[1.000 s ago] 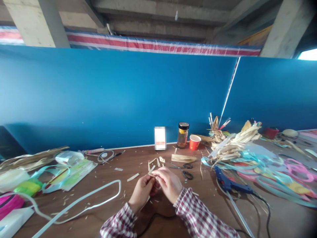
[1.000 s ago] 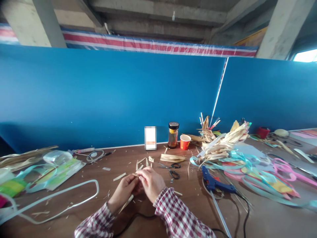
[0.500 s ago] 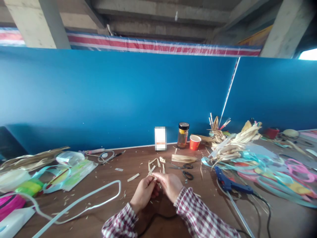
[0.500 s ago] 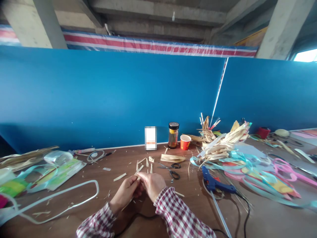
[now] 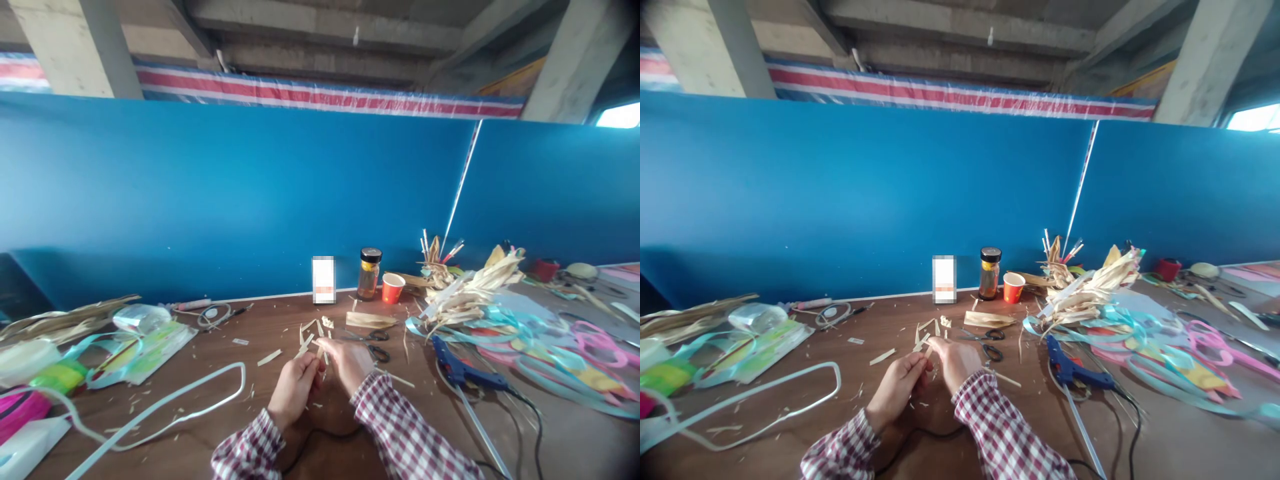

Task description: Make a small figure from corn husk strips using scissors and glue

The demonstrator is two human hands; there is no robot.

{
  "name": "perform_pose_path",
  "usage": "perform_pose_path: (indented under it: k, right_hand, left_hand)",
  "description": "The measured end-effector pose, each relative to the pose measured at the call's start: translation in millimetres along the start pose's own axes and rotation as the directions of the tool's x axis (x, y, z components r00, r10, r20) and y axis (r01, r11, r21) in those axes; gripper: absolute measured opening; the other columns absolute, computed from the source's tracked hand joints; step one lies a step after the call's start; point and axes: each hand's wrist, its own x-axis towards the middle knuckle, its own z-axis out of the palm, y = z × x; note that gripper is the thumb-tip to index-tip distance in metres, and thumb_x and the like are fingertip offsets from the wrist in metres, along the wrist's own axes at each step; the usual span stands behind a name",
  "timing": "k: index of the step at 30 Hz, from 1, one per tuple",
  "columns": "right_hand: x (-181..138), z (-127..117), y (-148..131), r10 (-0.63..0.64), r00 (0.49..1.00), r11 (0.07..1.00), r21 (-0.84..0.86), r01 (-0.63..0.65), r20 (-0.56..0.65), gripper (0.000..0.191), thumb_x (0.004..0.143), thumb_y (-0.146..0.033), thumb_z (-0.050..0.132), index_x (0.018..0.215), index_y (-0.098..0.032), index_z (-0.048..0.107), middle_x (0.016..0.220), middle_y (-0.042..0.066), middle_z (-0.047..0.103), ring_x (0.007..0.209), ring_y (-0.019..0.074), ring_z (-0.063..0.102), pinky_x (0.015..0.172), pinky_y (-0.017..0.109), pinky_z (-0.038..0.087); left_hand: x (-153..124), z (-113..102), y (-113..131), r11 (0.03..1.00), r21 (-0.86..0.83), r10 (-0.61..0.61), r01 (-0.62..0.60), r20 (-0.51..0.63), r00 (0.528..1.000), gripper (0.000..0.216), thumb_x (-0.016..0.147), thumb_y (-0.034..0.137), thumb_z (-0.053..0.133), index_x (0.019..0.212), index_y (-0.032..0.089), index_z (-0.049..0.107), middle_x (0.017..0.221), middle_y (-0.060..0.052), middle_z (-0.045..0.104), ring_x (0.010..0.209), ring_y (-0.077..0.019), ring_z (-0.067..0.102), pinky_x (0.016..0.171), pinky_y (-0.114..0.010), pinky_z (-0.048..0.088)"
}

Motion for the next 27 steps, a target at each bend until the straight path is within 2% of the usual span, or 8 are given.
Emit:
perform_pose_path:
  k: [6,9,10,13,18,21,24,27]
  right_hand:
    - [5.4,0.8,-5.2,0.034,0.999,0.999,-0.036,-0.034,-0.009,0.030,0.090,-0.029,0.043,0.114,-0.038,0.057,0.093,-0.003,0.070,0.075,0.0187,0.067,0.060,0.025,0.045]
    - [11.2,-6.8,12.3,0.095,0.995,0.994,-0.048,-0.096,-0.017,0.032,0.090,-0.026,0.041,0.116,-0.040,0.055,0.096,-0.004,0.070,0.079,0.0182,0.067,0.063,0.025,0.047]
    - [13.1,-10.3,20.8,0.168,0.986,0.984,-0.062,-0.168,-0.017,0.035,0.089,-0.023,0.043,0.117,-0.039,0.054,0.096,-0.004,0.070,0.079,0.0182,0.067,0.065,0.026,0.048]
    - [15.4,-17.8,40.8,0.219,0.971,0.972,-0.061,-0.225,-0.096,0.037,0.090,-0.019,0.039,0.123,-0.029,0.052,0.103,0.002,0.069,0.089,0.0192,0.065,0.072,0.028,0.050]
    - [5.4,-12.7,24.8,-0.074,0.965,0.986,0.124,0.108,-0.253,0.053,0.093,-0.023,0.034,0.142,-0.016,0.017,0.117,0.010,0.062,0.099,0.0180,0.062,0.082,0.030,0.050]
    - [-0.9,-7.1,9.4,-0.176,0.958,0.959,0.180,0.219,-0.228,0.064,0.091,-0.023,0.037,0.144,-0.017,0.000,0.126,0.012,0.054,0.103,0.0185,0.060,0.084,0.031,0.051]
    - [-3.1,-1.7,7.6,-0.202,0.969,0.954,0.194,0.227,-0.141,0.070,0.089,-0.021,0.041,0.144,-0.018,-0.002,0.123,0.013,0.057,0.100,0.0204,0.062,0.083,0.035,0.051]
    - [-2.6,3.4,11.7,-0.219,0.974,0.943,0.245,0.225,-0.054,0.063,0.089,-0.020,0.041,0.143,-0.017,0.010,0.112,0.010,0.064,0.097,0.0196,0.063,0.082,0.033,0.051]
  left_hand:
    - [3.5,-4.7,1.4,0.993,-0.118,-0.018,0.021,0.029,0.999,0.035,0.075,0.051,0.052,0.071,0.017,0.057,0.051,0.002,0.054,0.041,-0.0100,0.046,0.042,-0.022,0.035]
    - [-0.2,-3.7,6.8,0.991,-0.133,0.007,0.004,0.085,0.996,0.036,0.076,0.051,0.053,0.072,0.015,0.058,0.052,0.001,0.054,0.043,-0.0091,0.047,0.043,-0.021,0.036]
    - [-1.6,-2.5,8.1,0.991,-0.136,0.023,-0.009,0.101,0.995,0.036,0.077,0.051,0.052,0.073,0.015,0.058,0.053,0.001,0.055,0.044,-0.0091,0.047,0.044,-0.021,0.037]
    - [-2.3,0.7,7.4,0.986,-0.165,0.032,-0.020,0.074,0.997,0.036,0.078,0.050,0.050,0.076,0.014,0.057,0.054,0.002,0.054,0.045,-0.0086,0.048,0.044,-0.020,0.037]
    - [4.9,-2.8,0.3,0.973,-0.222,-0.083,0.055,-0.121,0.989,0.036,0.072,0.052,0.054,0.075,0.016,0.054,0.050,0.004,0.052,0.040,-0.0082,0.046,0.040,-0.019,0.032]
    - [6.1,-5.4,-0.4,0.974,-0.217,-0.106,0.071,-0.153,0.982,0.033,0.071,0.050,0.055,0.074,0.017,0.053,0.050,0.004,0.052,0.040,-0.0085,0.046,0.040,-0.019,0.031]
    - [4.6,-4.1,-1.6,0.983,-0.183,-0.016,0.001,-0.078,0.997,0.032,0.075,0.048,0.051,0.078,0.017,0.055,0.053,0.003,0.054,0.043,-0.0093,0.047,0.042,-0.020,0.034]
    - [3.4,-1.5,-4.3,0.988,-0.146,0.041,-0.045,-0.029,0.999,0.032,0.078,0.048,0.049,0.080,0.017,0.056,0.054,0.003,0.055,0.043,-0.0099,0.047,0.043,-0.021,0.036]
